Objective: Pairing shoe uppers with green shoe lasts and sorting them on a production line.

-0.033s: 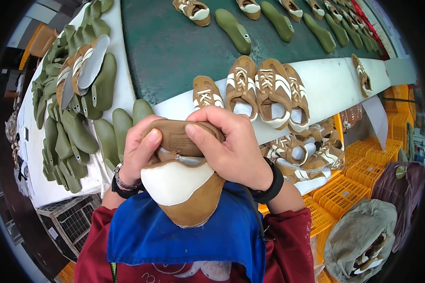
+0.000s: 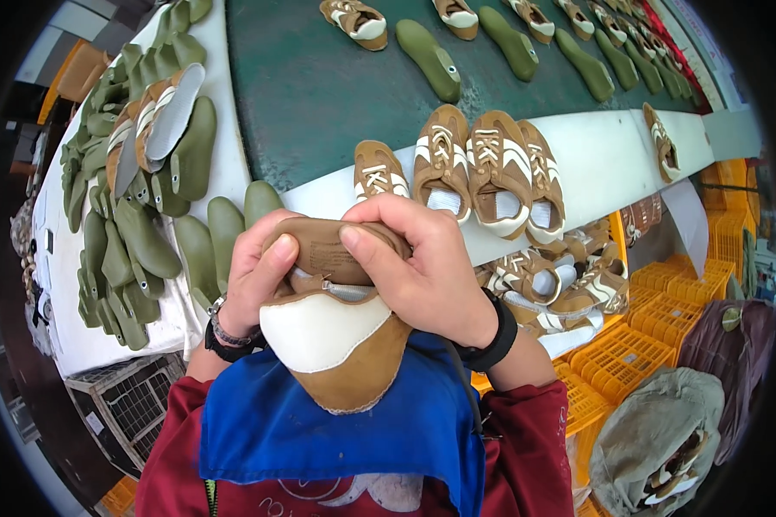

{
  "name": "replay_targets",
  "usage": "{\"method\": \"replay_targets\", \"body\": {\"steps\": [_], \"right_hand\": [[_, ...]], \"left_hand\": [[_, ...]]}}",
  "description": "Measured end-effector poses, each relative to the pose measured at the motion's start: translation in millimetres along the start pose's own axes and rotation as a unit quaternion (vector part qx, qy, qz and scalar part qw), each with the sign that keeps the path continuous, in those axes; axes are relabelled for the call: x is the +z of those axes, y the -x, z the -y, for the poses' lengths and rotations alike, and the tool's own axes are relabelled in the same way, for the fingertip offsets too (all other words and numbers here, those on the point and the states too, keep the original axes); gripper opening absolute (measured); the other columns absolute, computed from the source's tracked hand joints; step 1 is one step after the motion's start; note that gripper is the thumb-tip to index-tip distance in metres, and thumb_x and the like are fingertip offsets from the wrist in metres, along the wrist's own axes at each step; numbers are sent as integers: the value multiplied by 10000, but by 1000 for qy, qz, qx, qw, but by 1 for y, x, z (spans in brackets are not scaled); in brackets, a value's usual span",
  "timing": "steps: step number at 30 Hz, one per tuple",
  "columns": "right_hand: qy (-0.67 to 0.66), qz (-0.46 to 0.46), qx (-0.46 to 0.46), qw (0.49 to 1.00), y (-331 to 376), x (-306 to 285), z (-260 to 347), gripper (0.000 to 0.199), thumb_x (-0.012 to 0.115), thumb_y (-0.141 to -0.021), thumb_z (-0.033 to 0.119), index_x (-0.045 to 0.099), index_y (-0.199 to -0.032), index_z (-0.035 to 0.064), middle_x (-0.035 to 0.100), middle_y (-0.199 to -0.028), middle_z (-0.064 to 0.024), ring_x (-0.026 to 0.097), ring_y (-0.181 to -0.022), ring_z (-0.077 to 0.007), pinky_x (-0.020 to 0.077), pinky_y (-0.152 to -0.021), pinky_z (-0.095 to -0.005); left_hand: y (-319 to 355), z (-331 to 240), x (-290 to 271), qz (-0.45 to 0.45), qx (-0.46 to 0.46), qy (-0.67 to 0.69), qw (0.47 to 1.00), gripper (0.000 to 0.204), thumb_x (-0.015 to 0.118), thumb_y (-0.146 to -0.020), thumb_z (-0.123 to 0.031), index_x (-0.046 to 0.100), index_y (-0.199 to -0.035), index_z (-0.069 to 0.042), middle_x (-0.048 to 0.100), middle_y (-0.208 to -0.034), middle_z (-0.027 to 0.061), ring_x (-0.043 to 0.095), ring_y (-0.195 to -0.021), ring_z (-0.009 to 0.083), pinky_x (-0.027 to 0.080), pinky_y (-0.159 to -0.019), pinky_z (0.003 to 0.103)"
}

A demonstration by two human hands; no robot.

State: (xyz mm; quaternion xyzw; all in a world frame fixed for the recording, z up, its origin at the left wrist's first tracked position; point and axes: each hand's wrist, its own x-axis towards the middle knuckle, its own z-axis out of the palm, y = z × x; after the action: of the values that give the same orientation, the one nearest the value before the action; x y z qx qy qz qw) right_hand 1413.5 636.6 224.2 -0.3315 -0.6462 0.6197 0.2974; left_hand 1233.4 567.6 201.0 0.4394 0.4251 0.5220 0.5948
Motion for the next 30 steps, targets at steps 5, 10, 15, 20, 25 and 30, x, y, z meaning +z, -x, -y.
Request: {"method": "replay_targets", "body": {"steps": [5, 10, 15, 20, 25, 30], "right_hand": [[126, 11, -102, 987, -12, 7, -4, 147, 602, -807, 116, 604, -894, -3, 622, -743, -118, 615, -633, -193, 464, -568, -286], [197, 215, -300, 908, -38, 28, 10, 489, 634, -782, 166, 461, -1223, 44, 537, -1167, -168, 511, -1084, -323, 396, -925, -380], [186, 209, -191, 941, -67, 61, -19, 301, 592, -826, 166, 563, -1087, 19, 603, -1039, -151, 568, -995, -276, 442, -854, -344], [338, 322, -99, 879, -77, 104, -83, 360, 593, -818, 220, 538, -1150, 91, 639, -893, -161, 622, -805, -301, 492, -729, -370], [384, 381, -73, 838, -55, 184, -137, 403, 523, -838, 386, 517, -1175, 165, 641, -778, -163, 622, -756, -349, 492, -675, -444], [518, 297, 14, 802, -43, 205, -127, 296, 523, -826, 367, 555, -1045, 170, 638, -734, -156, 623, -694, -349, 490, -634, -452]], "left_hand": [[10, -10, -9, -67, 25, -115, 991, 204, 541, -874, -151, 562, -1014, -4, 598, -879, 59, 559, -797, 115, 451, -704, 251], [58, -31, -41, -239, 242, -509, 791, 217, 568, -698, 62, 556, -900, -15, 577, -966, 144, 580, -876, 282, 463, -771, 319], [154, -29, -128, -450, 370, -260, 770, 296, 479, -735, 137, 488, -951, -64, 520, -1147, 134, 510, -1062, 231, 413, -916, 344], [219, -5, -187, -402, 393, 224, 796, 320, 509, -876, -147, 465, -1179, -54, 477, -1242, 140, 463, -1136, 283, 403, -974, 452], [209, 13, -217, -263, 365, 548, 705, 458, 500, -903, -234, 393, -1257, 36, 392, -1321, 220, 365, -1235, 373, 346, -1023, 523], [186, 30, -260, -211, 292, 561, 745, 440, 493, -904, -238, 410, -1269, -8, 401, -1330, 184, 366, -1245, 343, 329, -1040, 483]]}}
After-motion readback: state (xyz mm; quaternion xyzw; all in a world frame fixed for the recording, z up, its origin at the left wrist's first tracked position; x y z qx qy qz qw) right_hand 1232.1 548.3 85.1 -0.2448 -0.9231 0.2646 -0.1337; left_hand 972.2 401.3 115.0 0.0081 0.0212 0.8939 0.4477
